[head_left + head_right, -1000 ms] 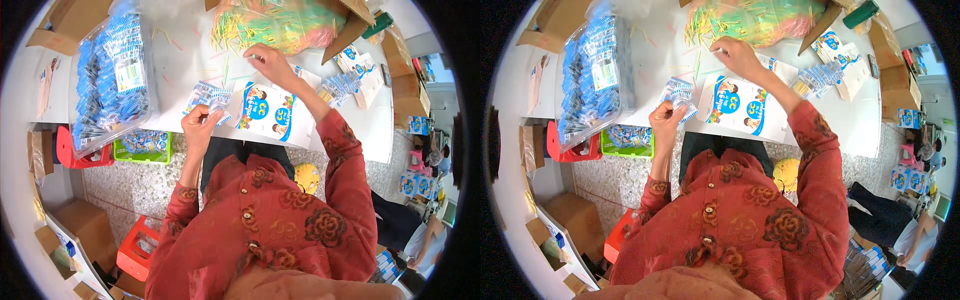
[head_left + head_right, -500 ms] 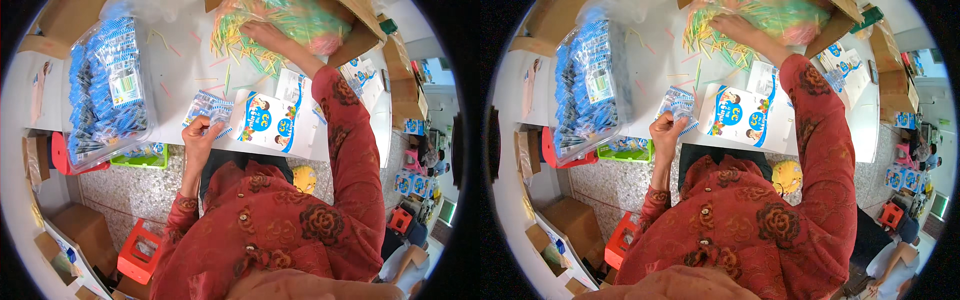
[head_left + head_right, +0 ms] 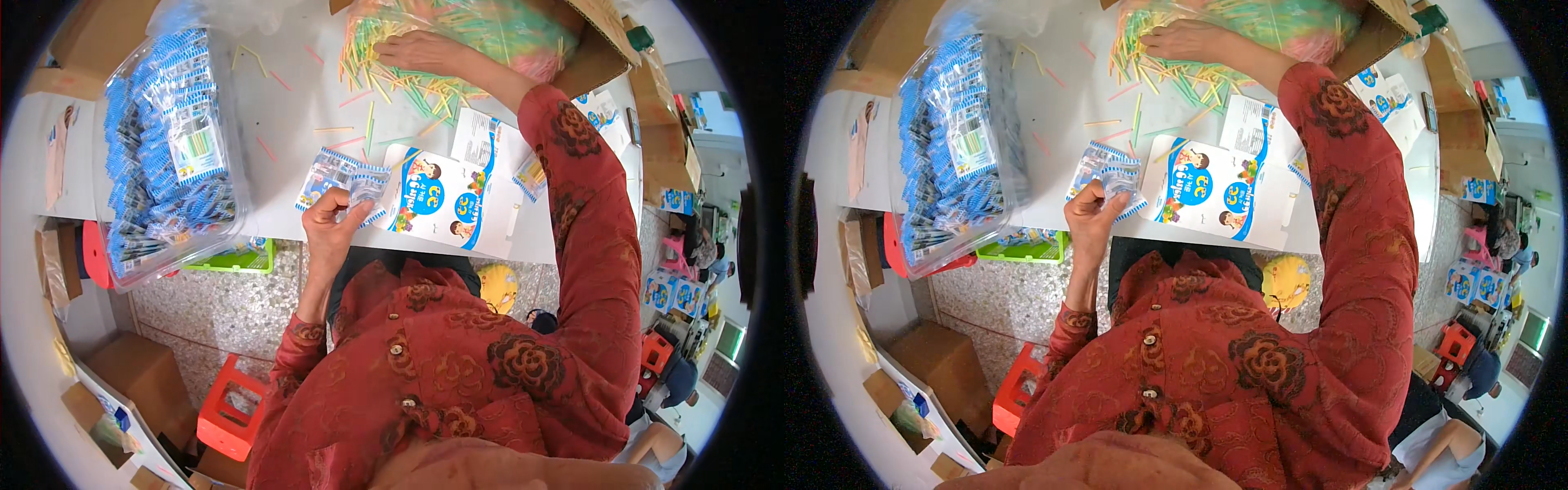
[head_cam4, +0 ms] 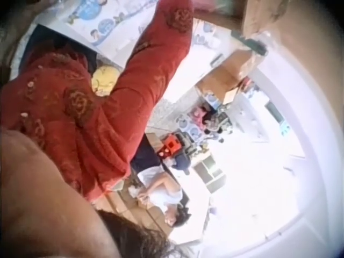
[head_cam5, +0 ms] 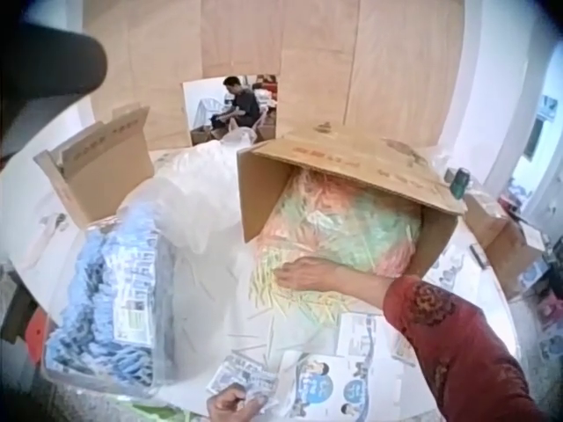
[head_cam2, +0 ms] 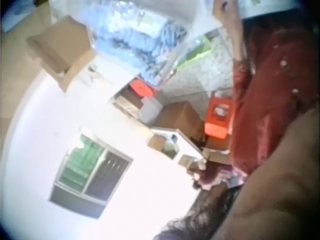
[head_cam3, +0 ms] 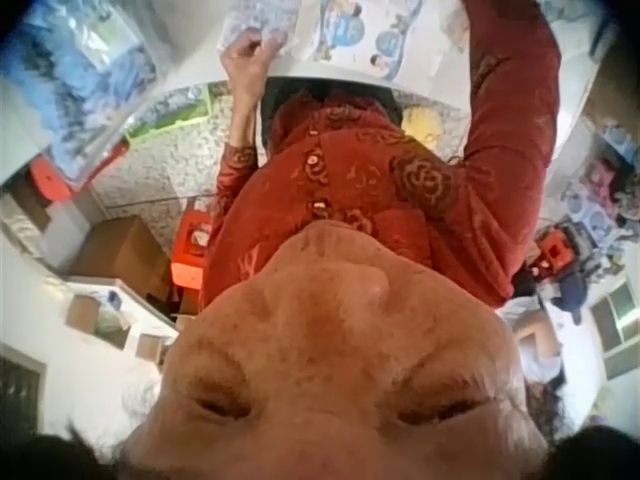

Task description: Packaging small toy components into plastic bags.

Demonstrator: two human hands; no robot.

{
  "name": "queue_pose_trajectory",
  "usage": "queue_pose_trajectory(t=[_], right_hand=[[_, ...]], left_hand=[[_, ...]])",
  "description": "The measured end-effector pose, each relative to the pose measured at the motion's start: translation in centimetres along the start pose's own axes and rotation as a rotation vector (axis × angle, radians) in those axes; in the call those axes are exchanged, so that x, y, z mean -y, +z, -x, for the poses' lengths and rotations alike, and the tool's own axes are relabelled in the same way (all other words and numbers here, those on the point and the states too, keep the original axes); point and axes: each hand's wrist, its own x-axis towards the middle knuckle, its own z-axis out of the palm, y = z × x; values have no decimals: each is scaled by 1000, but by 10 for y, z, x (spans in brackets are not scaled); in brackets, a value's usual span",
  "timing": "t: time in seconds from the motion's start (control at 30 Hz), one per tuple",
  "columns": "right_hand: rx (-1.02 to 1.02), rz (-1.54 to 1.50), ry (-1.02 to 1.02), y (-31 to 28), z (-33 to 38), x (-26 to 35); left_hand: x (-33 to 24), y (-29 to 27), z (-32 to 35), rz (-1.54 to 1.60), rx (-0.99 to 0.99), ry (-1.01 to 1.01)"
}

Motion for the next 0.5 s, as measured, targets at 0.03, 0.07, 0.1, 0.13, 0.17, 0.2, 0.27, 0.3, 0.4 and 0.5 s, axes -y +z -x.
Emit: queue_pose_trajectory(t=[0.03,0.07,0.1,0.13,0.17,0.2,0.27,0.3,0.4,0.5], right_hand=[[55,31,-13,2,-2,0],[109,63,-27,5,-2,0],[109,61,-25,7,0,2],[102,67,-1,9,1,5],[92,73,20,11,1,7],[90,71,20,13,3,7],[82,35,51,15,6,8],[80,33,52,16,6,8],[17,6,69,17,6,6],[-51,-112,158,14,2,9]], left_hand=[[-1,1,0,2,0,5],[-2,2,0,5,0,11],[-1,3,1,4,2,9],[1,3,1,14,5,11],[2,3,1,23,5,13],[1,3,1,21,4,13],[-1,3,2,-6,7,-22],[-1,3,3,-8,6,-22],[4,1,3,-10,6,-14],[6,0,3,-37,8,14]])
